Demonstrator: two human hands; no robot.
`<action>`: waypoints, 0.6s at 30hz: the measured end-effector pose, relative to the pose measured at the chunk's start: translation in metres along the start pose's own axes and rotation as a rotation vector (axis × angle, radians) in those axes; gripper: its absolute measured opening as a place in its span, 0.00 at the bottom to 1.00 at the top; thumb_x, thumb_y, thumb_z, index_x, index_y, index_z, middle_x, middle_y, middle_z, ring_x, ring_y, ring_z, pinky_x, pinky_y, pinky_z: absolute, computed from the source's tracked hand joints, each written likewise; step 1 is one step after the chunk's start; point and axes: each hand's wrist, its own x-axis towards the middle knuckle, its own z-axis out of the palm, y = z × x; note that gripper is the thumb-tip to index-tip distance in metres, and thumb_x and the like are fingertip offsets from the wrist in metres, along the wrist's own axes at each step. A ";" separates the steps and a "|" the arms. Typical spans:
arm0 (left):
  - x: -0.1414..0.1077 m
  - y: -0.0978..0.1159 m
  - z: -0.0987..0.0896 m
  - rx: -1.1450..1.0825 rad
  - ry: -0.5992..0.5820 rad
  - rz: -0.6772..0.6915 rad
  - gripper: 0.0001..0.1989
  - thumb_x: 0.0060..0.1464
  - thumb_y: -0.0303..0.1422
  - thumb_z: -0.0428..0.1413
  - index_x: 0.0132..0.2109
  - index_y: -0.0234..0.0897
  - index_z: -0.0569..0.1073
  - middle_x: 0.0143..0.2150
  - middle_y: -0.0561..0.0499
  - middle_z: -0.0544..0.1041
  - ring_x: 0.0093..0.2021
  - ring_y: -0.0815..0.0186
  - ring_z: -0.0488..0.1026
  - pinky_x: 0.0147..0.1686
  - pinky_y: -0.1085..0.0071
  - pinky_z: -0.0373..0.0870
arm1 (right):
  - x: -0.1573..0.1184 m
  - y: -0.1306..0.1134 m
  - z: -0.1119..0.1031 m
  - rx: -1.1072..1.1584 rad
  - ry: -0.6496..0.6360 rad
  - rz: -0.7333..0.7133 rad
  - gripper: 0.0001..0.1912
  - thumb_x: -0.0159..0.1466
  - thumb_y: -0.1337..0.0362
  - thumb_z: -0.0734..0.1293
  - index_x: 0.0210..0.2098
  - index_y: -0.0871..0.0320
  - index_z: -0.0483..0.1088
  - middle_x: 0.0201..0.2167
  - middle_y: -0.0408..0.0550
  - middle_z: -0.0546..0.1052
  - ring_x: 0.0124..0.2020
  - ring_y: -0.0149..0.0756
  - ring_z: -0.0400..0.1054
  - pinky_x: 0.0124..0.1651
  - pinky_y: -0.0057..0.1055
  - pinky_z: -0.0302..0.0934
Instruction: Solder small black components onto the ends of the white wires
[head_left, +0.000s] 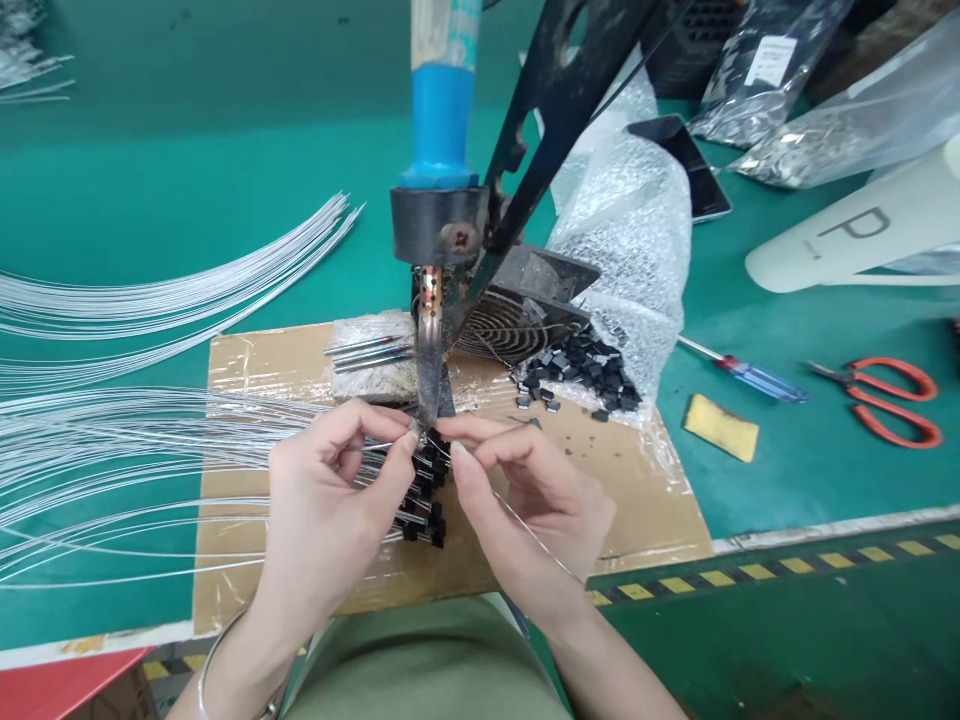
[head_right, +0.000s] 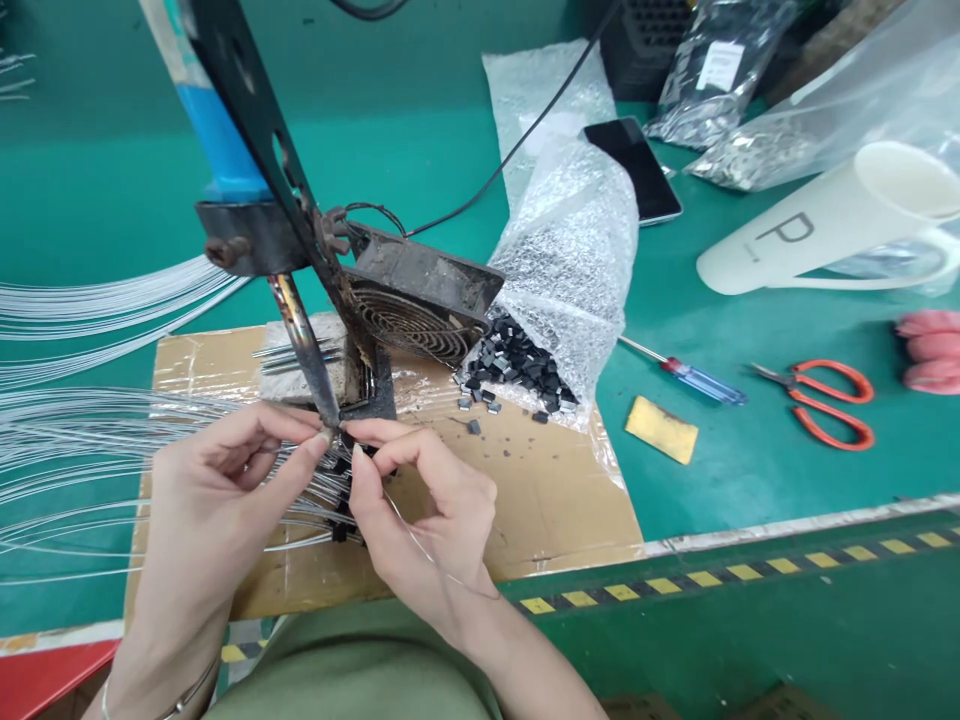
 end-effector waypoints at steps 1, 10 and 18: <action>0.000 0.000 0.000 -0.008 -0.006 -0.008 0.06 0.55 0.27 0.65 0.32 0.43 0.80 0.34 0.56 0.84 0.34 0.69 0.79 0.31 0.75 0.72 | 0.000 0.000 0.000 -0.002 0.001 -0.003 0.10 0.69 0.74 0.72 0.35 0.53 0.73 0.47 0.42 0.87 0.48 0.32 0.83 0.56 0.30 0.74; -0.001 -0.004 -0.001 0.056 -0.029 -0.006 0.06 0.56 0.29 0.65 0.31 0.42 0.80 0.33 0.56 0.84 0.25 0.72 0.68 0.24 0.74 0.63 | -0.002 0.001 -0.002 -0.016 -0.023 0.001 0.10 0.69 0.73 0.72 0.35 0.53 0.73 0.46 0.44 0.87 0.47 0.34 0.84 0.53 0.32 0.75; -0.011 -0.018 -0.011 0.261 -0.015 0.139 0.05 0.60 0.29 0.64 0.35 0.42 0.82 0.37 0.53 0.84 0.32 0.67 0.74 0.34 0.69 0.71 | 0.026 0.024 -0.063 -0.490 0.450 -0.128 0.10 0.68 0.63 0.73 0.30 0.54 0.72 0.41 0.52 0.87 0.51 0.50 0.83 0.63 0.54 0.70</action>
